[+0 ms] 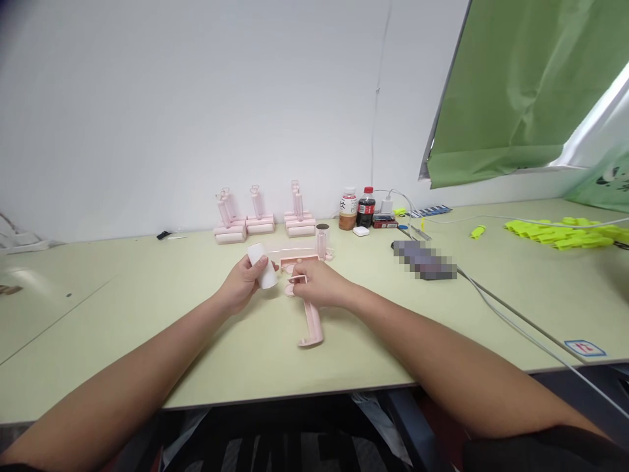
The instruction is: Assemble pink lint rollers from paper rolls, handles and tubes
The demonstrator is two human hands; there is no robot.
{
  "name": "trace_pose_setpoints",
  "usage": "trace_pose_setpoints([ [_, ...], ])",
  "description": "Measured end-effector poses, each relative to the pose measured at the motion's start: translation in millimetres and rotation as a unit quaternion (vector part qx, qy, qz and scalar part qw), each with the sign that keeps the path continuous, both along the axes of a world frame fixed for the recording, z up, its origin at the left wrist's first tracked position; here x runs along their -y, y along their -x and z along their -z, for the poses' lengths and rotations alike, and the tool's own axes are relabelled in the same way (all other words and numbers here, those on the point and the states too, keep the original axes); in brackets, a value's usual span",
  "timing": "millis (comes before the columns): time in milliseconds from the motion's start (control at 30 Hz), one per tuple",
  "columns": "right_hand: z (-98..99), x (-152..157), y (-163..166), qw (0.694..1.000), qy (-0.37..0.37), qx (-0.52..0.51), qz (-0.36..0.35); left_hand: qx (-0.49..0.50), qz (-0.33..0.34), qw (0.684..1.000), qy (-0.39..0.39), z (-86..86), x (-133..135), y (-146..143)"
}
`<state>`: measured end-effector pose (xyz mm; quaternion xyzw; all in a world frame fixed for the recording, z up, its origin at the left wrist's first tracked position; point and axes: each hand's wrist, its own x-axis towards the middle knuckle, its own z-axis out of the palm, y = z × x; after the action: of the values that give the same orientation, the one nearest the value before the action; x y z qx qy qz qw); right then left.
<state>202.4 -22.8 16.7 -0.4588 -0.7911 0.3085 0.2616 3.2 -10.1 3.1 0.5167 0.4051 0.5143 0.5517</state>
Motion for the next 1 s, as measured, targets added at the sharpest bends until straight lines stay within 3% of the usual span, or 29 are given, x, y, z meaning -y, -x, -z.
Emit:
trace_pose_setpoints([
  [133, -3.1, 4.0, 1.1, 0.996, -0.022, -0.087, 0.018, 0.040, 0.021, 0.999, 0.006, -2.2, 4.2, -2.0],
  [300, -0.9, 5.1, 2.5, 0.992, -0.051, -0.108, 0.037, 0.100, 0.089, 0.991, 0.001, -3.6, 9.0, -4.8],
  [533, -1.6, 10.1, 6.6, 0.980, 0.002, -0.194, 0.034, 0.104, 0.109, 0.989, 0.010, -3.7, 8.5, -2.6],
  [733, -5.6, 14.2, 9.3, 0.979, 0.007, -0.201, 0.046, 0.110, 0.112, 0.987, 0.018, -4.5, 9.2, -3.5],
  [1000, -6.0, 4.9, 2.7, 0.989, -0.012, -0.125, 0.078, 0.084, 0.063, 0.994, 0.010, -2.9, 7.1, -3.7],
])
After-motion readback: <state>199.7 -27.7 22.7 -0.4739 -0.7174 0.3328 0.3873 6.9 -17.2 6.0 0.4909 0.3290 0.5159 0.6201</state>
